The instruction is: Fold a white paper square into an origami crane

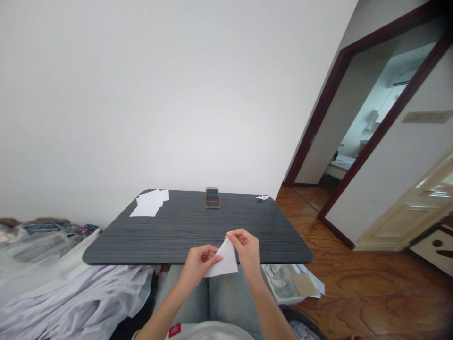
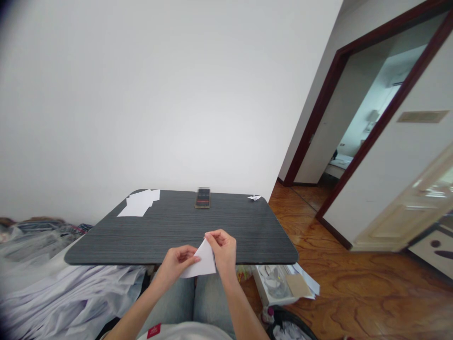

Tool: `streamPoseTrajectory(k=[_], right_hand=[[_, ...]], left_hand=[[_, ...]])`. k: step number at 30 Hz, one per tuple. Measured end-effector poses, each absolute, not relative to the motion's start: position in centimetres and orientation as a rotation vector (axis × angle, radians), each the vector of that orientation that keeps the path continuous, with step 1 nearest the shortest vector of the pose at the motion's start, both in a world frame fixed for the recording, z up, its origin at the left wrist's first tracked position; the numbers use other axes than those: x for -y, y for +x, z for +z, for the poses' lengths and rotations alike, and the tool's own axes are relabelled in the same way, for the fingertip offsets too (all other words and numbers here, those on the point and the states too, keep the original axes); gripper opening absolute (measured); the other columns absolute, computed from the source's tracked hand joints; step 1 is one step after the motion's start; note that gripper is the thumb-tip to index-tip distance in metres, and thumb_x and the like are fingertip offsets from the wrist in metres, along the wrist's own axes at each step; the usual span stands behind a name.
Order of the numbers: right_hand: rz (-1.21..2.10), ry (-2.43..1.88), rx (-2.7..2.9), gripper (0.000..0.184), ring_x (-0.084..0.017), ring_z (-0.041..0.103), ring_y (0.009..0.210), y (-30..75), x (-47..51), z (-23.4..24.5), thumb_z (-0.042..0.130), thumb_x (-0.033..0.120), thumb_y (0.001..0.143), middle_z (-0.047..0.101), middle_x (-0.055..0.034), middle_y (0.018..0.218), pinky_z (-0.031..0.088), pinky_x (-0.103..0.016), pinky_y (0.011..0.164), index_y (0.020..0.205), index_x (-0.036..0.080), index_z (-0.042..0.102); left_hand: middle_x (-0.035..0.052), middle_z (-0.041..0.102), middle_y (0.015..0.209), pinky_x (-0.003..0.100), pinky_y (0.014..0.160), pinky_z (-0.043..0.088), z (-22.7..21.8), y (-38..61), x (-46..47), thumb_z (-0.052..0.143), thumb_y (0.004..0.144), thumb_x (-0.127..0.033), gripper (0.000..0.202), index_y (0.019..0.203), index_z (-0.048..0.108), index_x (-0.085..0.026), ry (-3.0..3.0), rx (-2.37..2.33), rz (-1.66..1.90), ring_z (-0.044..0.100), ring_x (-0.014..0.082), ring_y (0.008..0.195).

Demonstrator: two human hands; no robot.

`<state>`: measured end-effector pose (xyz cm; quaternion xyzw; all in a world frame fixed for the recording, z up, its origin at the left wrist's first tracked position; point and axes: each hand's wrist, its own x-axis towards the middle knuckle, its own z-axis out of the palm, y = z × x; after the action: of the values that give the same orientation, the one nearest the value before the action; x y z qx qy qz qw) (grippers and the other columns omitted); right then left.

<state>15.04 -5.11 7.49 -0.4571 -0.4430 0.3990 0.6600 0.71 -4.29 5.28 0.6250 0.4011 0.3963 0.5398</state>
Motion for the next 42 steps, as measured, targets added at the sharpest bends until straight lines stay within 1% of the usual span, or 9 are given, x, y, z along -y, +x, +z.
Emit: streamPoseTrajectory(k=[10,14,22,28,32,36,38,40,42], right_hand=[[0.921,-1.020,0.998,0.015,-0.013,0.056,0.050,15.1,5.0,7.3,0.067,0.029,0.064,0.066,-0.0021,0.058,0.040,-0.023,0.049,0.061,0.015,0.063],[0.924,-1.016,1.005,0.014,-0.012,0.055,0.050,15.1,5.0,7.3,0.066,0.028,0.065,0.065,-0.0014,0.056,0.039,-0.022,0.048,0.061,0.015,0.061],[0.901,-0.989,1.053,0.015,-0.012,0.053,0.052,15.1,5.3,7.5,0.062,0.028,0.070,0.062,-0.0007,0.057,0.038,-0.022,0.050,0.063,0.015,0.058],[0.891,-0.964,1.050,0.017,-0.011,0.051,0.050,15.1,5.3,7.3,0.061,0.030,0.072,0.058,0.0015,0.055,0.037,-0.021,0.047,0.064,0.016,0.054],[0.872,-0.942,1.051,0.019,-0.011,0.052,0.050,15.2,5.1,7.5,0.057,0.032,0.075,0.056,0.0030,0.053,0.040,-0.021,0.049,0.064,0.018,0.052],[0.903,-0.939,1.009,0.018,-0.014,0.056,0.057,15.5,5.1,7.6,0.053,0.037,0.078,0.059,0.0016,0.059,0.045,-0.024,0.052,0.075,0.019,0.055],[0.934,-0.952,1.027,0.019,-0.014,0.057,0.060,15.8,5.1,7.4,0.055,0.037,0.076,0.061,0.0003,0.064,0.046,-0.024,0.054,0.082,0.019,0.057],[0.949,-0.968,1.072,0.019,-0.014,0.057,0.061,16.0,5.1,7.1,0.059,0.034,0.073,0.062,-0.0008,0.066,0.045,-0.024,0.055,0.083,0.018,0.060],[0.943,-0.987,1.114,0.018,-0.014,0.056,0.060,16.1,5.1,6.8,0.061,0.033,0.070,0.062,-0.0013,0.065,0.044,-0.024,0.055,0.077,0.016,0.063]], left_hand=[[0.0039,0.066,0.063,0.020,0.052,0.039,5.0,0.7,4.2,0.066,0.064,-0.032,0.024,0.075,0.065,-0.011,1.511,-0.954,0.959,0.056,0.0138,0.056],[0.0048,0.066,0.064,0.020,0.053,0.039,5.2,0.7,4.2,0.066,0.064,-0.032,0.024,0.074,0.065,-0.010,1.518,-0.963,0.946,0.056,0.0142,0.057],[0.0049,0.066,0.064,0.020,0.052,0.038,5.2,0.5,4.3,0.065,0.064,-0.033,0.026,0.075,0.066,-0.010,1.534,-0.956,0.927,0.056,0.0140,0.057],[0.0052,0.067,0.064,0.020,0.051,0.038,5.1,0.2,4.2,0.064,0.065,-0.036,0.028,0.075,0.066,-0.010,1.568,-0.956,0.894,0.056,0.0143,0.056],[0.0054,0.067,0.063,0.021,0.050,0.038,5.1,0.1,4.2,0.064,0.064,-0.038,0.030,0.076,0.066,-0.010,1.567,-0.961,0.874,0.057,0.0148,0.054],[0.0058,0.067,0.063,0.021,0.050,0.038,5.4,-0.1,4.2,0.064,0.064,-0.038,0.030,0.075,0.065,-0.010,1.551,-0.983,0.870,0.057,0.0151,0.054],[0.0051,0.066,0.061,0.021,0.049,0.038,5.5,-0.1,4.2,0.064,0.064,-0.038,0.030,0.075,0.065,-0.010,1.554,-0.991,0.869,0.056,0.0145,0.053],[0.0045,0.066,0.060,0.020,0.048,0.038,5.6,-0.2,4.2,0.064,0.063,-0.039,0.031,0.075,0.066,-0.010,1.556,-0.993,0.869,0.055,0.0140,0.052],[0.0043,0.066,0.059,0.020,0.047,0.037,5.5,-0.2,4.1,0.065,0.063,-0.038,0.031,0.075,0.066,-0.010,1.561,-0.994,0.864,0.055,0.0138,0.051]])
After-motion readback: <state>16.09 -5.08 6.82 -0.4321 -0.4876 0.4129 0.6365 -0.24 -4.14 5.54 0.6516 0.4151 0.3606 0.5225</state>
